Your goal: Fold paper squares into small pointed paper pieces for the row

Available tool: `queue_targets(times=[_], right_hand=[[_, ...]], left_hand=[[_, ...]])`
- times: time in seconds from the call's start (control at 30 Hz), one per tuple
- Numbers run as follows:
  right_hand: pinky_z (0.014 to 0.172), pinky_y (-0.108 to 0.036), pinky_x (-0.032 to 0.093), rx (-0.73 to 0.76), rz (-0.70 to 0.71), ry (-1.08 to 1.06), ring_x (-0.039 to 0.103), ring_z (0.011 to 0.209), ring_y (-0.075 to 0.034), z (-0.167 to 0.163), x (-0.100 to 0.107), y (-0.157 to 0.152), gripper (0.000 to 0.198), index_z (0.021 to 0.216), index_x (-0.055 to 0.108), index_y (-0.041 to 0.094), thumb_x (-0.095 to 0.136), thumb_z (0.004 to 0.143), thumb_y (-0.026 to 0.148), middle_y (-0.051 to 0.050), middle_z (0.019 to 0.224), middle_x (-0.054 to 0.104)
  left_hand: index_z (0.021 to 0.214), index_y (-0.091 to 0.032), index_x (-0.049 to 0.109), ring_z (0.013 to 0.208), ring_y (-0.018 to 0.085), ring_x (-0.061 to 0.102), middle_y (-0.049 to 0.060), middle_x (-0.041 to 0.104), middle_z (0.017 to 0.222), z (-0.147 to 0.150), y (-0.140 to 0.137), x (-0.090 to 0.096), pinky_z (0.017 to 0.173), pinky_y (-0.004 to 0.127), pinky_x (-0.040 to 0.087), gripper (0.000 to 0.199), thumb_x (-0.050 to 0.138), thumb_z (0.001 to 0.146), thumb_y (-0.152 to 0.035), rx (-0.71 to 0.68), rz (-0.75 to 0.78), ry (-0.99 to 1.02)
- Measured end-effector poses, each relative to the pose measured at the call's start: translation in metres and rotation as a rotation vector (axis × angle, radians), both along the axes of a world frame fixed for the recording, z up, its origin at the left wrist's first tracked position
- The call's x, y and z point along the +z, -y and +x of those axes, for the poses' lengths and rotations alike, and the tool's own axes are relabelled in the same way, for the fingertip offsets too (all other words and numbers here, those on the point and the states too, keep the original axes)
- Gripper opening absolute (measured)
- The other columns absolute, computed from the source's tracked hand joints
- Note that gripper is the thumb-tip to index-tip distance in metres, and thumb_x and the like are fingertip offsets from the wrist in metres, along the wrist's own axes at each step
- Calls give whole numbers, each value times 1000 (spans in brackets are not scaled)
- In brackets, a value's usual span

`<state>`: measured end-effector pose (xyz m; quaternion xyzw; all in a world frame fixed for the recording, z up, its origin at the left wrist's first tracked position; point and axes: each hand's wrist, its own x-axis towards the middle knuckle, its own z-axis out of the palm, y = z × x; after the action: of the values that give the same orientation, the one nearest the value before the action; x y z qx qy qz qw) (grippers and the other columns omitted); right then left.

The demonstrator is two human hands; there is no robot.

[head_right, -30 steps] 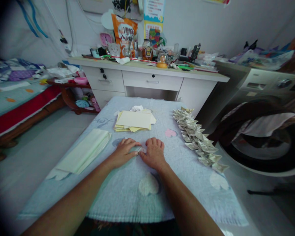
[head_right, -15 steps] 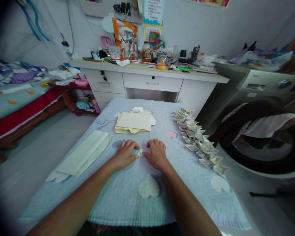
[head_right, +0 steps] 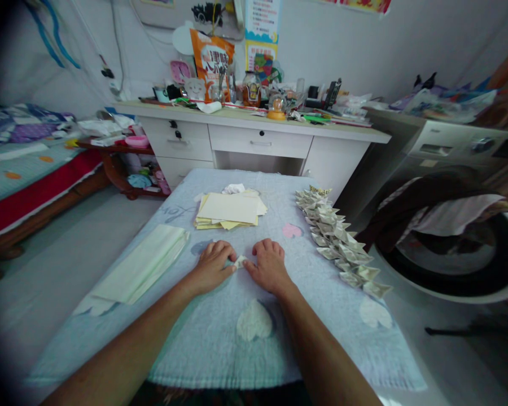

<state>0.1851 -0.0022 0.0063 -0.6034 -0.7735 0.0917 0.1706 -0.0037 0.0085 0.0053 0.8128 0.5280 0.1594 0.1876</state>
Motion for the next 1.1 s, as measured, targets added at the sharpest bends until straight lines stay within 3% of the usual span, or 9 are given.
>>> queue_targets(times=[0.23,0.6,0.87,1.1], right_hand=[[86,-39,33,-73,14,63,45,98,-26,-11,1,2,33,97,55,21,62,80,48,-7,103,52],[88,-39,31,-88,-79,21,43,102,-24,-12,5,0,10,94,61,27,59,85,31,-5,107,51],[88,-41,31,-15,5,24,43,98,-24,-10,3,4,13,94,59,24,47,91,24,-7,105,53],[91,-40,30,66,27,-32,42,100,-24,-7,6,9,21,96,57,22,63,79,32,-6,105,51]], left_hand=[[90,-22,54,104,24,42,3,50,107,1,1,0,94,41,35,12,57,79,-25,-3,3,-5],[90,-23,56,104,23,43,2,50,106,0,1,3,94,40,35,12,57,78,-26,-7,-20,-2],[96,-23,56,106,25,44,3,53,108,2,5,-2,93,40,36,19,58,77,-25,25,70,22],[95,-25,58,105,25,46,2,58,104,3,8,2,91,40,34,19,60,76,-22,15,89,65]])
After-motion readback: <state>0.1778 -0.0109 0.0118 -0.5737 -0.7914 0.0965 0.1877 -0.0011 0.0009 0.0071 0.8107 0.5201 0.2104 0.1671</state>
